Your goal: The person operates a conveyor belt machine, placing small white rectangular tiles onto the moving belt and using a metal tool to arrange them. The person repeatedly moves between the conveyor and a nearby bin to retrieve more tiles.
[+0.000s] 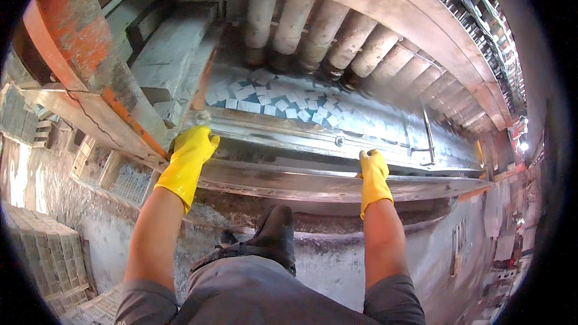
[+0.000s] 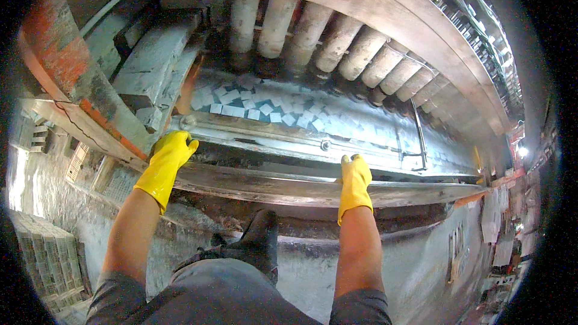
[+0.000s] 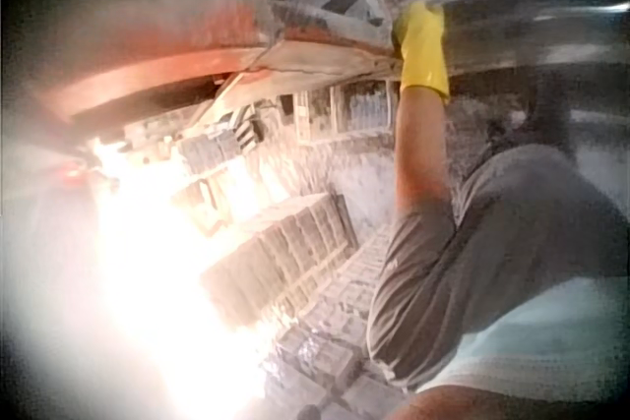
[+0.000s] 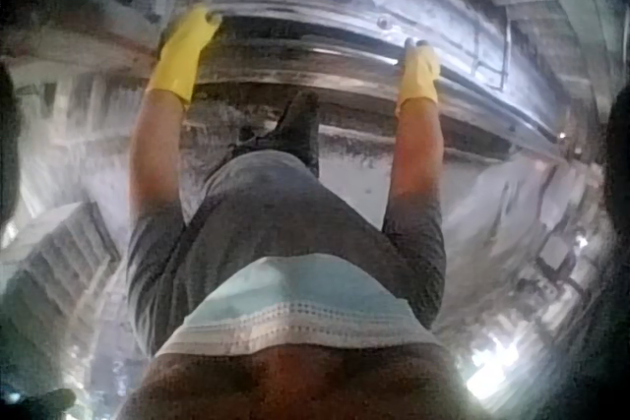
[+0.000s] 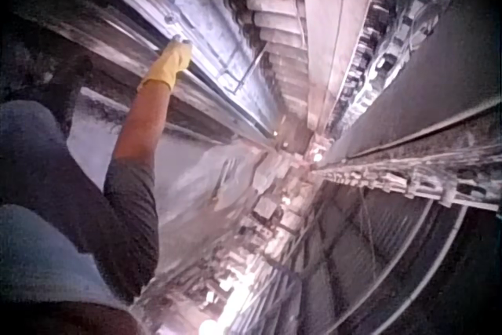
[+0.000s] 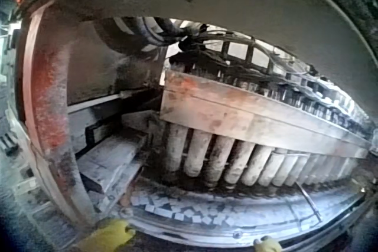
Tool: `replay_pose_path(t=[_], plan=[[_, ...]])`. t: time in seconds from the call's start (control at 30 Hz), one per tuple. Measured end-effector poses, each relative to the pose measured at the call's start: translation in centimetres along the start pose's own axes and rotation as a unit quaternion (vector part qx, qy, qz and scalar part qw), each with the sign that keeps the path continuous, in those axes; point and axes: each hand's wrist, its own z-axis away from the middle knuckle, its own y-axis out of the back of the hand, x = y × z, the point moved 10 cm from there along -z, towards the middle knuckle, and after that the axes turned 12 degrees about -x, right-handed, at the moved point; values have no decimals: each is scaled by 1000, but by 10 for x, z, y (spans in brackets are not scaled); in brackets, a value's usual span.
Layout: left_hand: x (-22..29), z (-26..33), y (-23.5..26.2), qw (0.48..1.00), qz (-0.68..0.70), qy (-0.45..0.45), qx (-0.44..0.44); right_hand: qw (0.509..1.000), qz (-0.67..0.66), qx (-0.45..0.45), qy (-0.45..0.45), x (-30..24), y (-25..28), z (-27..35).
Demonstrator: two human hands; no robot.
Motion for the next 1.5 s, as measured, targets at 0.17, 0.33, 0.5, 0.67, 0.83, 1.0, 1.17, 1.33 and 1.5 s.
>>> replay_pose_path(t=[0.17,0.33,0.5,0.67,0.83,1.0,1.17,1.33,1.5], plan=[[-3,-4,-4,1000,5,1,1,1000,-7,-20,5,-2,-3,-2],[-5,-11,-6,1000,0,2,23,1000,-3,-5,1,-2,1,-5],[-7,-12,-3,1000,2,9,25,1000,5,-16,0,-14,3,0],[3,-11,8,1000,9,-16,9,999,29,11,19,-4,0,-32],[-3,-16,16,1000,14,4,4,1000,26,-12,7,-26,0,-27],[2,-30,21,1000,14,7,-18,999,42,1,9,-29,6,-45],[4,-38,25,999,27,7,-28,999,30,-26,-5,-34,4,-53],[0,-42,27,998,39,26,-40,999,-4,-34,-2,-56,11,-33],[7,-43,33,999,28,16,-24,999,11,-32,9,-56,14,-43]])
